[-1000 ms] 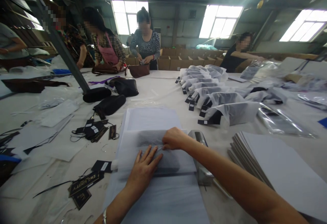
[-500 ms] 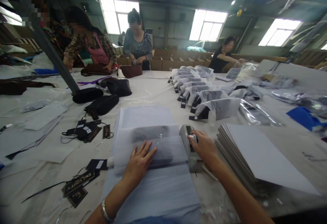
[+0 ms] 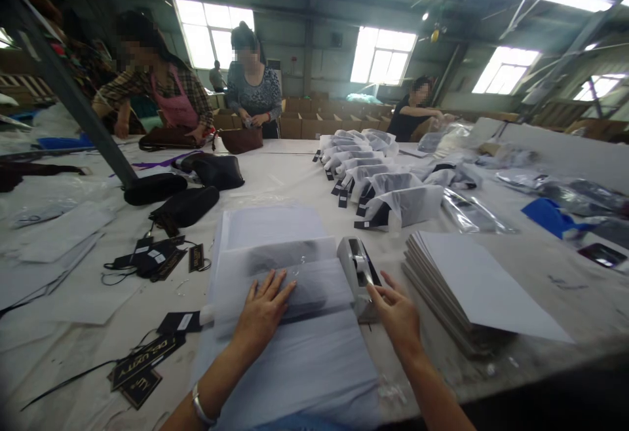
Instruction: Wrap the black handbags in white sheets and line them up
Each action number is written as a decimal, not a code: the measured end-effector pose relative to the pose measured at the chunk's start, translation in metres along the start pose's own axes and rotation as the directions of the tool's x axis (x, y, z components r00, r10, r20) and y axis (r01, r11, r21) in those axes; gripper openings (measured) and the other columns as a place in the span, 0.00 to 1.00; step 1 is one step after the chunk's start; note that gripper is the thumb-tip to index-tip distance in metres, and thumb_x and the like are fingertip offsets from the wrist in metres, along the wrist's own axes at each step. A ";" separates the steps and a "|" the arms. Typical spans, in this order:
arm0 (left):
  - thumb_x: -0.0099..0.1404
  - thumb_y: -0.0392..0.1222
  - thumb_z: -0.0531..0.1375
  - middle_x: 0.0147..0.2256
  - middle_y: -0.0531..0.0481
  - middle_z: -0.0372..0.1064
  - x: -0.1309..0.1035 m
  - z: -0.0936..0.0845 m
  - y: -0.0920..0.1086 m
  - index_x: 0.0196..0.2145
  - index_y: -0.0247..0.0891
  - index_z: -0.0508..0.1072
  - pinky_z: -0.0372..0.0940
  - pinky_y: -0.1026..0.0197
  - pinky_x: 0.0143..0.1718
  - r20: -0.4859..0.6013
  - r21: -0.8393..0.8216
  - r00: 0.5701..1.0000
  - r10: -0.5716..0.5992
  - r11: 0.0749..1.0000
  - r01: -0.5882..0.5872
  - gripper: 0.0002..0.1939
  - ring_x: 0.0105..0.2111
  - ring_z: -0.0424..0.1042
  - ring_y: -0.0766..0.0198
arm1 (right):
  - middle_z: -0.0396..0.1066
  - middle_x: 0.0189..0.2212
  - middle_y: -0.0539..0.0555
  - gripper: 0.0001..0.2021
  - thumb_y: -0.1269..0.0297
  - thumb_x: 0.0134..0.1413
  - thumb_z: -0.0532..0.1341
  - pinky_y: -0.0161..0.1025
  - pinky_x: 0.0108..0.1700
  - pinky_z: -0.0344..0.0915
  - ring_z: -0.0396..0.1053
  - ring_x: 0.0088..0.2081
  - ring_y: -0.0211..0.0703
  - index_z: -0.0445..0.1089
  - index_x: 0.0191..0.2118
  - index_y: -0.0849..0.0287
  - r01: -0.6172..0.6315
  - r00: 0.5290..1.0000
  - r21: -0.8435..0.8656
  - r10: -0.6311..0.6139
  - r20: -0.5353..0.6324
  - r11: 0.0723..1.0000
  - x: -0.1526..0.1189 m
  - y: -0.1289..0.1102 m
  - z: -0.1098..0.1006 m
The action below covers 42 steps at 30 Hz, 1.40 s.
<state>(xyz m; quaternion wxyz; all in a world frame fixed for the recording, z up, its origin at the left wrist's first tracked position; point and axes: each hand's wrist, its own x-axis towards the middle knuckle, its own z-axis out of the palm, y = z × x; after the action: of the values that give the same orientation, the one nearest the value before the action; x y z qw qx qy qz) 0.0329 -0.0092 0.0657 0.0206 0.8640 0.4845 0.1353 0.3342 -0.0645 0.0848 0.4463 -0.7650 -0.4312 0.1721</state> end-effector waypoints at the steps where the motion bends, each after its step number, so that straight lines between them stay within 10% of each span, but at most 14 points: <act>1: 0.68 0.32 0.56 0.66 0.48 0.50 0.000 0.000 0.000 0.62 0.50 0.62 0.53 0.34 0.61 -0.001 0.001 1.000 0.003 1.000 -0.003 0.26 0.66 0.50 0.48 | 0.68 0.57 0.57 0.20 0.44 0.45 0.64 0.49 0.59 0.60 0.67 0.56 0.57 0.80 0.33 0.55 -0.021 1.000 0.052 0.022 -0.020 0.998 -0.006 -0.002 -0.002; 8: 0.68 0.33 0.56 0.66 0.47 0.51 0.000 0.003 0.000 0.61 0.49 0.63 0.54 0.33 0.60 -0.018 0.029 1.000 0.019 0.999 -0.018 0.26 0.65 0.51 0.46 | 0.76 0.47 0.56 0.21 0.47 0.42 0.70 0.47 0.58 0.64 0.70 0.52 0.55 0.80 0.39 0.57 -0.276 0.960 0.396 0.274 0.063 0.876 -0.043 -0.010 -0.018; 14: 0.68 0.32 0.56 0.66 0.48 0.52 -0.001 0.007 -0.002 0.61 0.49 0.63 0.55 0.34 0.60 -0.056 0.033 0.998 0.026 0.999 -0.025 0.26 0.65 0.52 0.47 | 0.78 0.31 0.55 0.22 0.51 0.33 0.75 0.34 0.32 0.73 0.74 0.30 0.40 0.79 0.34 0.61 -0.534 0.841 0.574 0.456 0.290 0.621 -0.054 0.024 -0.001; 21: 0.68 0.33 0.56 0.65 0.48 0.53 0.000 0.006 -0.003 0.61 0.49 0.63 0.56 0.34 0.59 -0.053 0.036 0.998 0.035 0.999 -0.033 0.25 0.65 0.52 0.47 | 0.74 0.23 0.52 0.22 0.45 0.41 0.69 0.34 0.27 0.69 0.68 0.22 0.37 0.79 0.33 0.61 -0.301 0.950 0.224 0.271 0.157 0.927 -0.044 0.050 -0.003; 26: 0.69 0.34 0.55 0.65 0.47 0.53 0.001 0.000 -0.005 0.63 0.46 0.59 0.57 0.35 0.59 -0.053 -0.043 0.998 0.041 0.998 -0.043 0.27 0.65 0.52 0.48 | 0.75 0.25 0.51 0.18 0.48 0.56 0.60 0.36 0.32 0.70 0.71 0.26 0.40 0.79 0.39 0.56 0.169 0.940 -0.038 -0.150 0.305 0.985 -0.038 0.022 -0.028; 33: 0.71 0.31 0.48 0.67 0.45 0.49 0.002 -0.007 -0.028 0.65 0.43 0.57 0.61 0.52 0.60 -0.123 -0.325 0.979 -0.165 0.938 0.117 0.26 0.63 0.57 0.58 | 0.75 0.33 0.53 0.12 0.61 0.65 0.56 0.34 0.38 0.66 0.72 0.34 0.39 0.75 0.47 0.53 0.741 0.505 0.020 -0.576 0.643 0.672 0.004 -0.058 -0.010; 39: 0.69 0.35 0.54 0.67 0.39 0.49 -0.002 0.005 -0.062 0.65 0.39 0.55 0.54 0.49 0.64 -0.078 -0.480 0.953 -0.293 0.849 0.221 0.28 0.65 0.53 0.56 | 0.72 0.26 0.53 0.12 0.63 0.64 0.55 0.34 0.35 0.61 0.69 0.30 0.38 0.76 0.40 0.57 0.834 0.051 0.310 -0.623 0.780 0.456 0.029 -0.134 0.061; 42: 0.68 0.38 0.57 0.66 0.38 0.50 -0.004 0.008 -0.070 0.66 0.39 0.51 0.52 0.47 0.65 -0.061 -0.536 0.946 -0.318 0.810 0.238 0.32 0.66 0.51 0.56 | 0.72 0.25 0.51 0.11 0.63 0.62 0.57 0.33 0.33 0.59 0.67 0.28 0.36 0.76 0.36 0.57 0.843 -0.095 0.373 -0.575 0.813 0.388 0.038 -0.167 0.101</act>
<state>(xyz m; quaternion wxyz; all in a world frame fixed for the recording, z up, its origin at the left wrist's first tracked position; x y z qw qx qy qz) -0.0250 0.0254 0.0454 0.2377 0.7328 0.5511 0.3206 0.2057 0.0589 0.1737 0.0667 -0.2442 -0.9452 0.2063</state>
